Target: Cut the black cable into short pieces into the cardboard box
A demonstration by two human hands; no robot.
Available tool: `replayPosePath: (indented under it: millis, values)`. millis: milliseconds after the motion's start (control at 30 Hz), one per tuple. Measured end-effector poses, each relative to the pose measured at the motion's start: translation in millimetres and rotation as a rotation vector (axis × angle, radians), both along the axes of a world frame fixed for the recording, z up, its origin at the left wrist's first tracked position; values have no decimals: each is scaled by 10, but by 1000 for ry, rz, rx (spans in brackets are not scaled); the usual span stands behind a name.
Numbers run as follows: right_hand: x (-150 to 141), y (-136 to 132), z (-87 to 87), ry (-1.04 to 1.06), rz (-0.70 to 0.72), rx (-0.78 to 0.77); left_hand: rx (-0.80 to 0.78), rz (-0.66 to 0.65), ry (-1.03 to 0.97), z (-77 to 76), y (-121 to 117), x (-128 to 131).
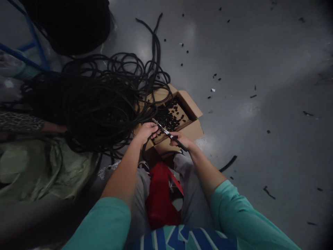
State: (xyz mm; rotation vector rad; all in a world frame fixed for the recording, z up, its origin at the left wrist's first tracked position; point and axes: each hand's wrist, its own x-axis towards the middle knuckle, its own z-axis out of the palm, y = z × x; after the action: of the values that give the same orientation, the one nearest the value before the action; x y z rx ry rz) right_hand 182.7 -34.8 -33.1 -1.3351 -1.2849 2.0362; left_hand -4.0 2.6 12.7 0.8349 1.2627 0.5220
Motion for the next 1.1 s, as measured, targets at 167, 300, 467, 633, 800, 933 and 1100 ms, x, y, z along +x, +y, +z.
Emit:
replayPosePath:
  millis: [167,300,467,633,800,933,1100]
  values:
    - [0,-7,-25,-31,-7,1,100,15,72,-75,-7,0]
    - [17,-8,-27,-19,-2,-40,213,-64,237,-131,1,-9]
    - [28,3,-22,27,1,6,337,-161,418,-62,23,-6]
    - [23,7,-25,90,18,64,300,-257,410,-3,7,24]
    - [-2,-5,-35,60,-7,122,208,-210,242,-27,8,24]
    - [-32,-10,-41,5,-29,160,119,-160,194,-64,34,-19]
    - [-26,-6,-1,-84,-20,131,170,-178,244,-113,39,-57]
